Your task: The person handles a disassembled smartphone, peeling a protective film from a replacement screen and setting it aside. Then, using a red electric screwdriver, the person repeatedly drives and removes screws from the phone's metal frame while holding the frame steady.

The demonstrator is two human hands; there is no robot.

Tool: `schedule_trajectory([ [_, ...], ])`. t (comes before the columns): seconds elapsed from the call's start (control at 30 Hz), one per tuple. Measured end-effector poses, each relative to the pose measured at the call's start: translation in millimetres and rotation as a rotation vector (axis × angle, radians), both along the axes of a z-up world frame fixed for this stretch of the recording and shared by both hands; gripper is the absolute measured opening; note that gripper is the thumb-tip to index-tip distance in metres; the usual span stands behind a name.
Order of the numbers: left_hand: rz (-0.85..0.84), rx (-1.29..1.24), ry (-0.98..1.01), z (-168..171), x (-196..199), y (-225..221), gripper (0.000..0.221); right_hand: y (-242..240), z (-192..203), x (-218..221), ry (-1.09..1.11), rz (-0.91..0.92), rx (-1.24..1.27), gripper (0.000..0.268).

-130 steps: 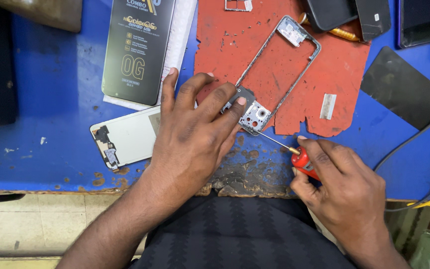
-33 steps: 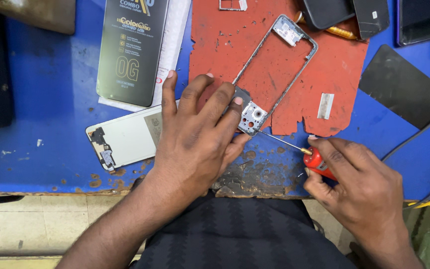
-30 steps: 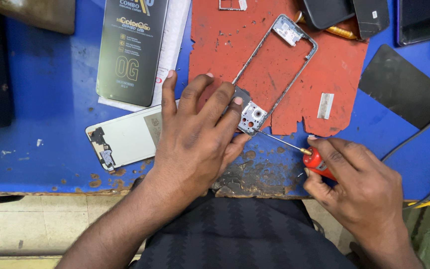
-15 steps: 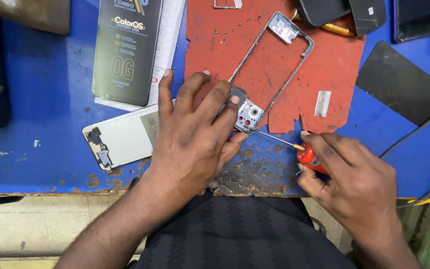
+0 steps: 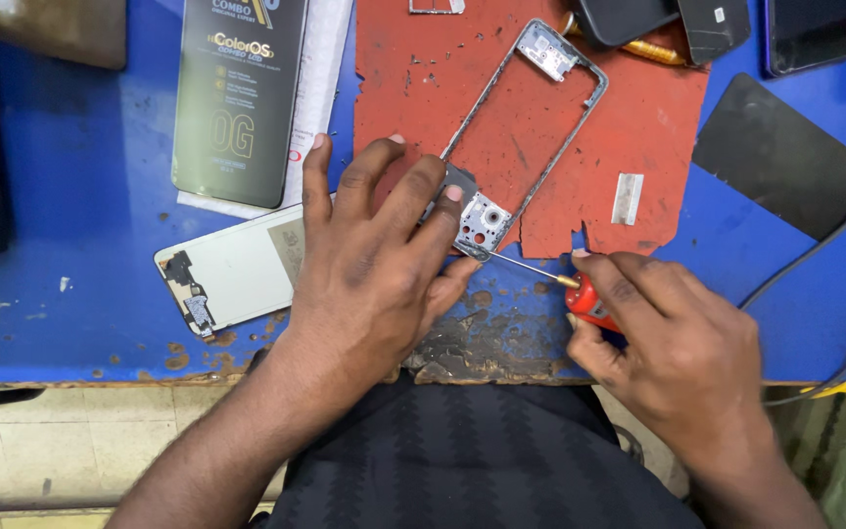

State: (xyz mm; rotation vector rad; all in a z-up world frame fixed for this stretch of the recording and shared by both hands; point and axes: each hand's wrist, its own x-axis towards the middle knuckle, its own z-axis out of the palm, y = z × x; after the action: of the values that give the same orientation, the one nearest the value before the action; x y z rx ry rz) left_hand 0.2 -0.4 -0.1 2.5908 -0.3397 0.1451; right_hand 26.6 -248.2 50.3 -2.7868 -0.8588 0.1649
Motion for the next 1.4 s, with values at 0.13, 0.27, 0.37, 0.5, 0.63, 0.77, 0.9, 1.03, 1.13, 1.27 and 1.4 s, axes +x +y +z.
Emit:
schedule_trajectory([
  [0.13, 0.002, -0.014, -0.009, 0.6, -1.1, 0.8, 0.047, 1.2, 0.3, -0.7, 0.002, -0.005, -0.012, 0.046],
  [0.27, 0.007, -0.011, -0.015, 0.1, -1.4, 1.4, 0.048, -0.9, 0.4, -0.7, -0.003, 0.002, -0.020, 0.047],
  [0.37, 0.010, -0.012, -0.016, -0.2, -1.8, 1.7, 0.049, -2.6, 0.5, -2.9, 0.007, -0.007, -0.030, 0.049],
  [0.5, 0.023, 0.005, -0.013, 1.1, -1.8, 0.6, 0.048, -5.6, -0.3, -4.3, 0.014, -0.009, -0.018, 0.051],
  [0.63, 0.038, 0.030, 0.002, 4.3, -2.2, -1.1, 0.051, -7.1, -1.3, -6.2, 0.018, -0.020, -0.010, 0.051],
  [0.77, 0.045, 0.034, 0.015, 7.0, -1.5, -4.7, 0.050, -8.4, -1.9, -9.2, 0.007, -0.017, -0.025, 0.051],
  [0.9, 0.062, 0.023, 0.041, 7.8, 0.2, -7.5, 0.049, -11.0, -1.0, -11.6, 0.018, -0.024, -0.022, 0.052],
  [1.03, 0.056, 0.011, 0.042, 7.3, 0.4, -7.4, 0.052, -15.0, 0.0, -13.1, 0.029, -0.034, -0.029, 0.054],
  [1.13, 0.062, 0.000, 0.039, 6.2, -0.3, -7.4, 0.053, -16.7, 1.8, -13.1, 0.027, -0.047, -0.039, 0.053],
  [1.27, 0.055, -0.017, 0.025, 4.2, -0.1, -6.6, 0.052, -18.3, 9.6, -14.3, -0.017, -0.078, -0.036, 0.051],
  [1.4, 0.045, -0.040, 0.025, 4.8, 0.1, -4.2, 0.054, -15.1, 5.8, -13.0, -0.024, -0.060, -0.049, 0.050],
])
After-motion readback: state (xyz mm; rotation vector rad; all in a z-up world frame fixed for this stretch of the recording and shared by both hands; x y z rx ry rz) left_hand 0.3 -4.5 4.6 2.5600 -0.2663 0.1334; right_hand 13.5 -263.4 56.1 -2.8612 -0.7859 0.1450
